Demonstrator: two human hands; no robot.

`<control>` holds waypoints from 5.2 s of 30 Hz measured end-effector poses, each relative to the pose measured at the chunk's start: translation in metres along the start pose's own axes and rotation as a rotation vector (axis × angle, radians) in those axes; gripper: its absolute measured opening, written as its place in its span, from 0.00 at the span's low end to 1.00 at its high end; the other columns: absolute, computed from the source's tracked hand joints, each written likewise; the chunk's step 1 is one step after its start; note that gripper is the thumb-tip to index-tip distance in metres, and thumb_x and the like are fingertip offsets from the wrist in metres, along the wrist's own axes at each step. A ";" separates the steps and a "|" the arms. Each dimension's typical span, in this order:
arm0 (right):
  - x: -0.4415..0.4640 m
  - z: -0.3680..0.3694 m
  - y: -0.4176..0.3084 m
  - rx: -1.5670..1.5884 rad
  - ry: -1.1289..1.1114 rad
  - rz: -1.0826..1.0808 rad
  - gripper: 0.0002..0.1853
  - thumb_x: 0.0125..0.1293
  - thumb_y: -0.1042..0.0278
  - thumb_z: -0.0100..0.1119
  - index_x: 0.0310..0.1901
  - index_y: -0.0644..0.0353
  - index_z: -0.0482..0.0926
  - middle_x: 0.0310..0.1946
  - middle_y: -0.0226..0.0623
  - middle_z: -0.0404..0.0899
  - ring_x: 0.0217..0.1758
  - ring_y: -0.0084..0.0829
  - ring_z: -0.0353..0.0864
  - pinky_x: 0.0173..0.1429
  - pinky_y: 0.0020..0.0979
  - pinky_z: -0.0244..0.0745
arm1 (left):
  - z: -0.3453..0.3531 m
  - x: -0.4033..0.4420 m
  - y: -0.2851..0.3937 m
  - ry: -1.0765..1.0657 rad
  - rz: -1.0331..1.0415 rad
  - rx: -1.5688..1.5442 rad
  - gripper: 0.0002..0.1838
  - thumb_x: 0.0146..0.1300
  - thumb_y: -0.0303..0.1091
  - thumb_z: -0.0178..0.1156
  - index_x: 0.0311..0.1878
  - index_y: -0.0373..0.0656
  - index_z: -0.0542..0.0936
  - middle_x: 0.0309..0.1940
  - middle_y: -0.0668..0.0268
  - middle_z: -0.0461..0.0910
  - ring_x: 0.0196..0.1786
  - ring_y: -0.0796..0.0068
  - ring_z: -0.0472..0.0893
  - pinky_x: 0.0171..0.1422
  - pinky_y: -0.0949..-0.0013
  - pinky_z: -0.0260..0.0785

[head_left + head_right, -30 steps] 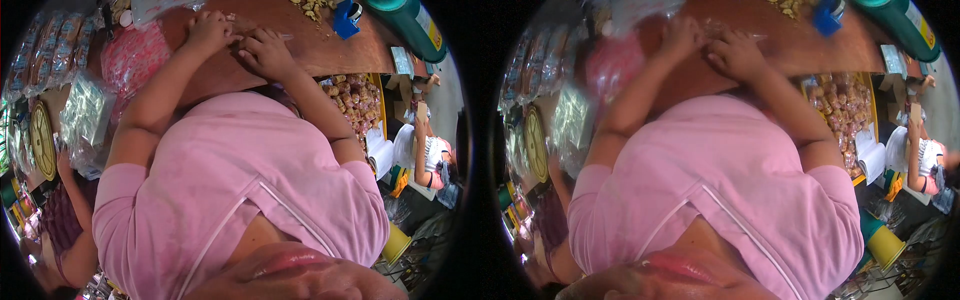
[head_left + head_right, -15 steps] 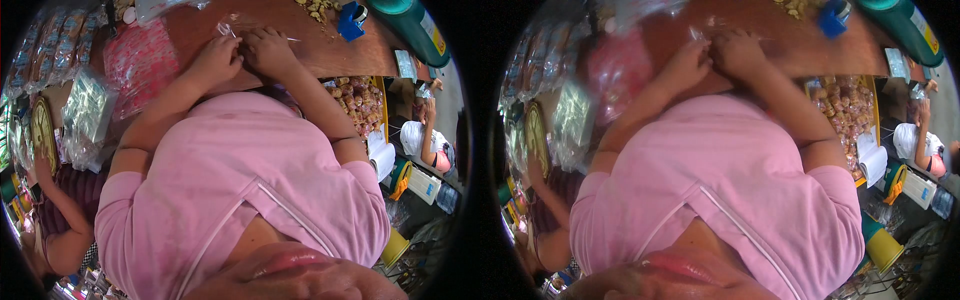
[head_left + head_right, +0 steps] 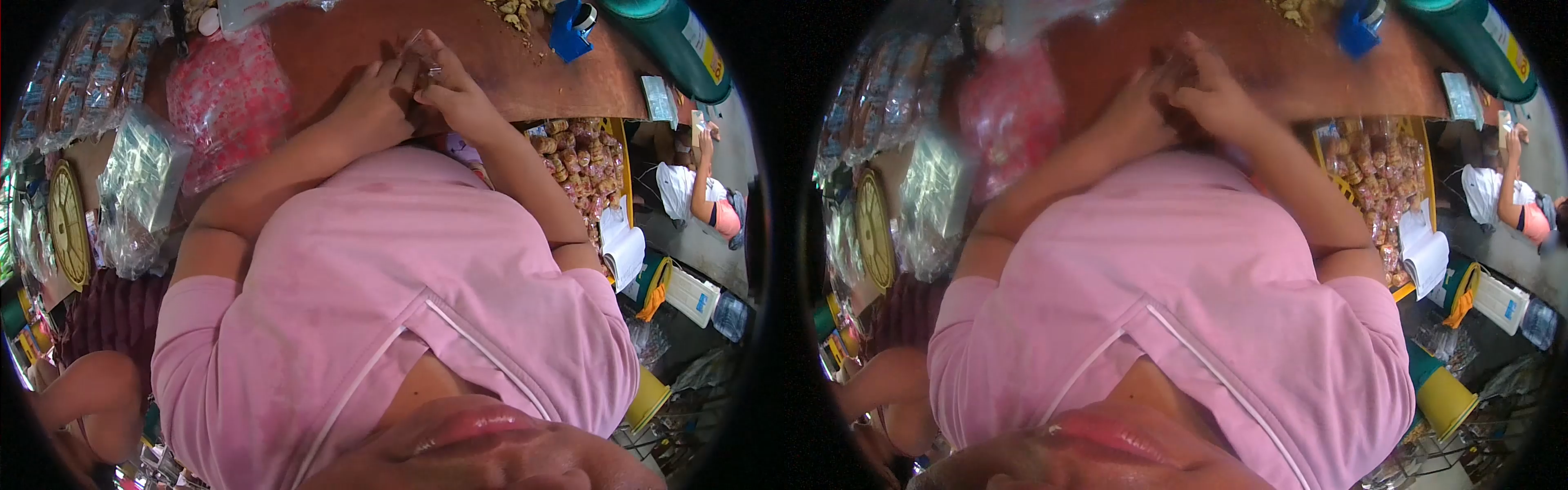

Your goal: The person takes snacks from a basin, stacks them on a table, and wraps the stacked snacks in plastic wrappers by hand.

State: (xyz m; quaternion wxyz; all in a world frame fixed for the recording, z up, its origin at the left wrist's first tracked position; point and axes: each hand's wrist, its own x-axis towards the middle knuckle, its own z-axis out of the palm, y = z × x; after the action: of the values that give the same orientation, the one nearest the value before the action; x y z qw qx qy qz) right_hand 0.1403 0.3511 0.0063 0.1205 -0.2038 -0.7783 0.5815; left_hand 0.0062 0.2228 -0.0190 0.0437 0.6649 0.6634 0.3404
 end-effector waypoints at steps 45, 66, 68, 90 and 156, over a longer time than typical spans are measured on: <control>-0.023 -0.044 0.044 -0.562 0.090 -0.330 0.15 0.60 0.66 0.74 0.50 0.51 0.86 0.49 0.42 0.86 0.53 0.49 0.83 0.59 0.43 0.78 | 0.011 0.012 0.008 -0.023 0.027 0.116 0.32 0.64 0.53 0.68 0.62 0.39 0.77 0.63 0.50 0.75 0.64 0.43 0.73 0.69 0.44 0.65; -0.070 -0.034 0.043 -0.893 0.156 -0.596 0.10 0.59 0.68 0.70 0.44 0.48 0.86 0.52 0.31 0.85 0.63 0.42 0.79 0.70 0.48 0.68 | 0.002 0.017 0.012 -0.104 -0.080 0.103 0.23 0.59 0.49 0.70 0.54 0.48 0.81 0.59 0.63 0.77 0.66 0.54 0.73 0.69 0.45 0.64; -0.058 -0.036 0.045 -0.924 0.165 -0.616 0.10 0.63 0.64 0.65 0.45 0.48 0.86 0.52 0.32 0.84 0.64 0.43 0.78 0.76 0.53 0.65 | 0.001 0.018 0.013 -0.110 -0.086 0.119 0.23 0.59 0.49 0.69 0.54 0.48 0.81 0.59 0.63 0.77 0.66 0.54 0.73 0.69 0.44 0.64; -0.012 -0.041 0.031 -0.630 0.050 -0.372 0.11 0.60 0.70 0.73 0.44 0.56 0.83 0.41 0.40 0.84 0.48 0.48 0.83 0.55 0.46 0.75 | 0.004 0.017 0.012 -0.087 -0.064 0.176 0.24 0.61 0.48 0.69 0.55 0.44 0.80 0.60 0.60 0.76 0.65 0.53 0.73 0.67 0.43 0.65; -0.007 -0.046 0.038 -0.646 -0.045 -0.484 0.15 0.61 0.69 0.66 0.49 0.53 0.90 0.48 0.43 0.86 0.52 0.50 0.83 0.60 0.47 0.77 | 0.003 0.022 0.013 -0.104 0.001 0.369 0.19 0.62 0.43 0.65 0.52 0.43 0.82 0.54 0.61 0.82 0.61 0.57 0.77 0.64 0.47 0.68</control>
State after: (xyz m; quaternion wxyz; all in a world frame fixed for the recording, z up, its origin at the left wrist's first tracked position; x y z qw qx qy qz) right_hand 0.1728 0.3961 -0.0164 0.1667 -0.0295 -0.9489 0.2663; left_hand 0.0166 0.2426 -0.0062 -0.0449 0.6787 0.7111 0.1781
